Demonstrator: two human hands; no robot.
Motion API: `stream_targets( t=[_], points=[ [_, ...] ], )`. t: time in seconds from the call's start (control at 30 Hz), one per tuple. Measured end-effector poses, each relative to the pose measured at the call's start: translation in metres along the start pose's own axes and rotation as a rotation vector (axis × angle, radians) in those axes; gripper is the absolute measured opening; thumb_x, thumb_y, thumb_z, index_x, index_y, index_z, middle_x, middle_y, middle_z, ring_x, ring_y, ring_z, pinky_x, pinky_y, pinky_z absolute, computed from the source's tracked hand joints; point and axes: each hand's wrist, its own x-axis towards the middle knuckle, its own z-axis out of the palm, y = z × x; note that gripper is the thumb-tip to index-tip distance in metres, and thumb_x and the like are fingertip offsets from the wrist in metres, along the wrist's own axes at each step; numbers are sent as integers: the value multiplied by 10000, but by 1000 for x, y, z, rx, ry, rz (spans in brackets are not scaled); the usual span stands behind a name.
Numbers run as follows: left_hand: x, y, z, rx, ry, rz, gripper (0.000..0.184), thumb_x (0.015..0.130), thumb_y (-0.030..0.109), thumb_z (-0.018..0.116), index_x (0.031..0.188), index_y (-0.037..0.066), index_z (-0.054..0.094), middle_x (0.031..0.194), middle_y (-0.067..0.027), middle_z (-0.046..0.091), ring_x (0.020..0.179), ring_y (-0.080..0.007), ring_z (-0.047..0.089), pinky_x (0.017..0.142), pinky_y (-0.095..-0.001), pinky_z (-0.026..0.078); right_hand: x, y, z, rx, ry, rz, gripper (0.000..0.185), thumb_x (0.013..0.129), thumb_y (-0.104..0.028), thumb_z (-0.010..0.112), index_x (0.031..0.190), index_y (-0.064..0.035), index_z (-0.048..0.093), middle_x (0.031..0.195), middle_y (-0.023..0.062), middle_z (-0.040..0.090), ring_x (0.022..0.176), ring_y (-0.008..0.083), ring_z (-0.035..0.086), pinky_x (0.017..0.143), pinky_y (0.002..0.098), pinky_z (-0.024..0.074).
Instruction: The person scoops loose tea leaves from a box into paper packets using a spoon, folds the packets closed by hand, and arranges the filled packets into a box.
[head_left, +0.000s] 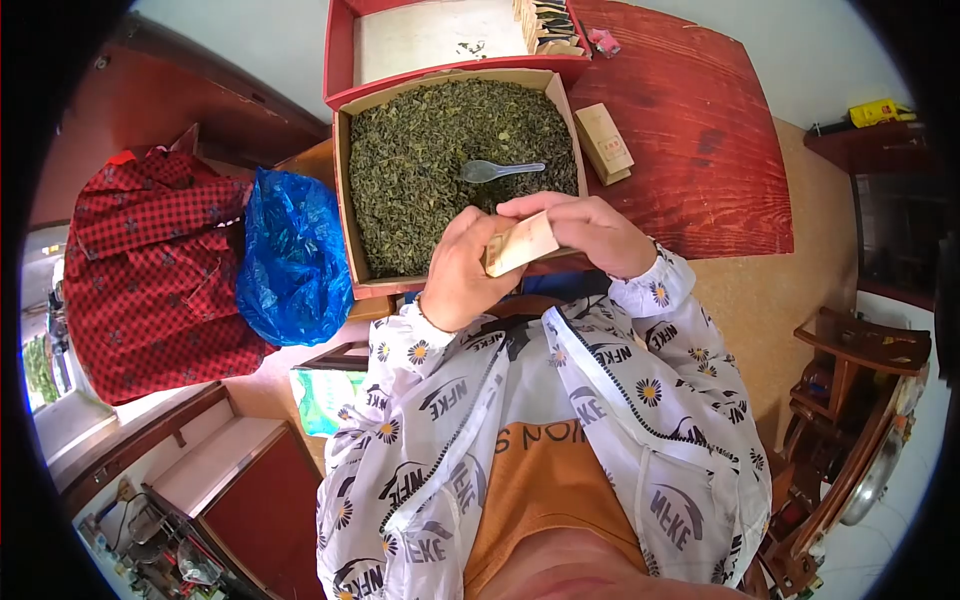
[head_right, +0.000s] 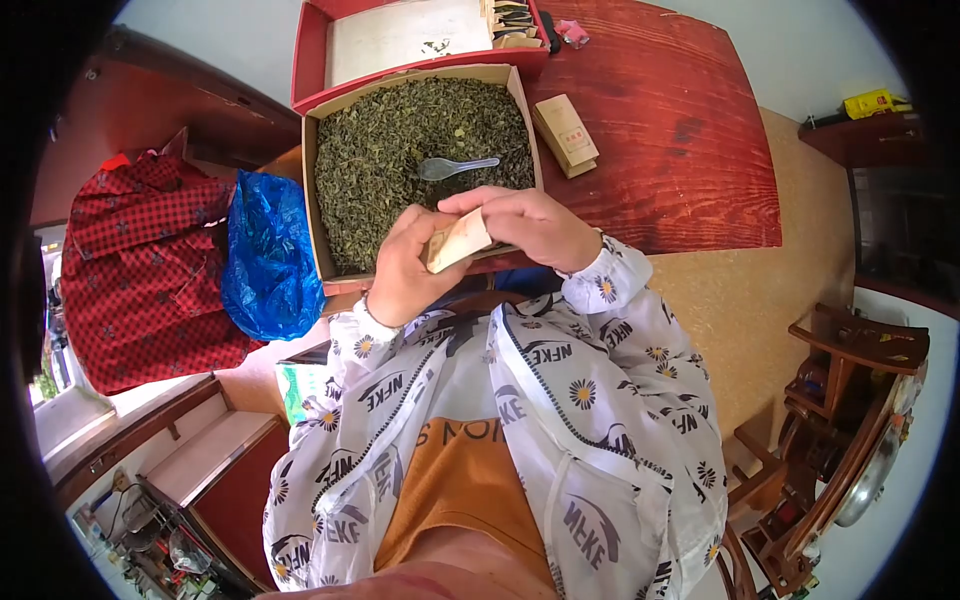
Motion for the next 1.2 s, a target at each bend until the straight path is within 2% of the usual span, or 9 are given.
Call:
stream_targets(
  t=[0.17, 0.3, 0.43, 0.67, 0.73, 0.77, 0.83, 1.07, 1.2],
  points=[
    [-4, -1, 5, 93, 63, 55, 439, 695, 32, 804, 1119, 64, 696, 939, -120, 598, 927, -351, 607, 819, -427, 507, 0, -5, -5, -183, 54, 114, 287, 960, -41, 574, 1196, 68, 696, 1351, 146, 645, 1100, 141, 642, 965, 309, 530],
    [0, 1, 2, 147, 92, 101, 493, 713, 85, 834, 1177, 71, 669, 955, -125, 593, 941, -354, 607, 827, -438, 511, 0, -9, 12, -90, 199, 293, 277, 888, 0, 596, 1126, 16, 737, 929, 16, 723, 736, 57, 657, 626, 206, 553],
    [1, 0, 0, 187, 108, 117, 572, 722, 157, 872, 1237, 72, 639, 965, -130, 590, 948, -355, 609, 812, -441, 518, -1, -4, 6, -236, 216, 168, 281, 893, -3, 603, 1142, -1, 733, 932, 10, 713, 747, 50, 654, 645, 198, 552],
    [1, 1, 2, 172, 92, 134, 587, 726, 146, 867, 1255, 58, 630, 994, -151, 585, 916, -365, 618, 778, -443, 530, 2, -4, 13, -67, 188, 290, 255, 894, -53, 654, 1133, -25, 739, 908, 2, 709, 744, 51, 656, 641, 204, 542],
    [0, 0, 5, 164, 96, 121, 597, 723, 141, 866, 1263, 55, 626, 1001, -152, 584, 918, -368, 616, 777, -444, 531, 3, 3, 14, -612, 304, -109, 272, 878, -74, 673, 1138, -24, 735, 875, 10, 710, 729, 68, 659, 634, 225, 540],
    [-1, -1, 6, 156, 94, 111, 606, 721, 135, 865, 1270, 52, 622, 1009, -152, 583, 920, -371, 615, 776, -445, 532, 3, 0, 14, -611, 303, -107, 272, 878, -74, 673, 1138, -24, 735, 875, 10, 710, 729, 68, 659, 634, 225, 540],
    [-2, -2, 7, 137, 72, 88, 619, 695, 141, 885, 1255, 55, 636, 1034, -142, 595, 934, -348, 619, 795, -429, 523, 3, -12, 14, -307, 193, 328, 300, 867, -81, 675, 1157, -22, 726, 851, 13, 710, 693, 72, 641, 617, 237, 527],
    [0, -3, 1, 425, 202, 208, 618, 620, 173, 895, 1195, 107, 680, 1124, -80, 627, 1092, -301, 563, 950, -442, 379, 0, -11, 17, -202, 205, 228, 308, 872, -40, 631, 1166, -13, 716, 839, 9, 700, 653, 47, 588, 589, 228, 493],
    [-5, -24, 12, 182, 142, 107, 618, 645, 153, 898, 1202, 68, 644, 1056, -111, 636, 993, -341, 593, 867, -456, 473, 3, 9, 13, -430, 219, -2, 333, 876, -3, 616, 1193, -16, 717, 919, 23, 735, 755, 65, 654, 646, 236, 526]
  ],
)
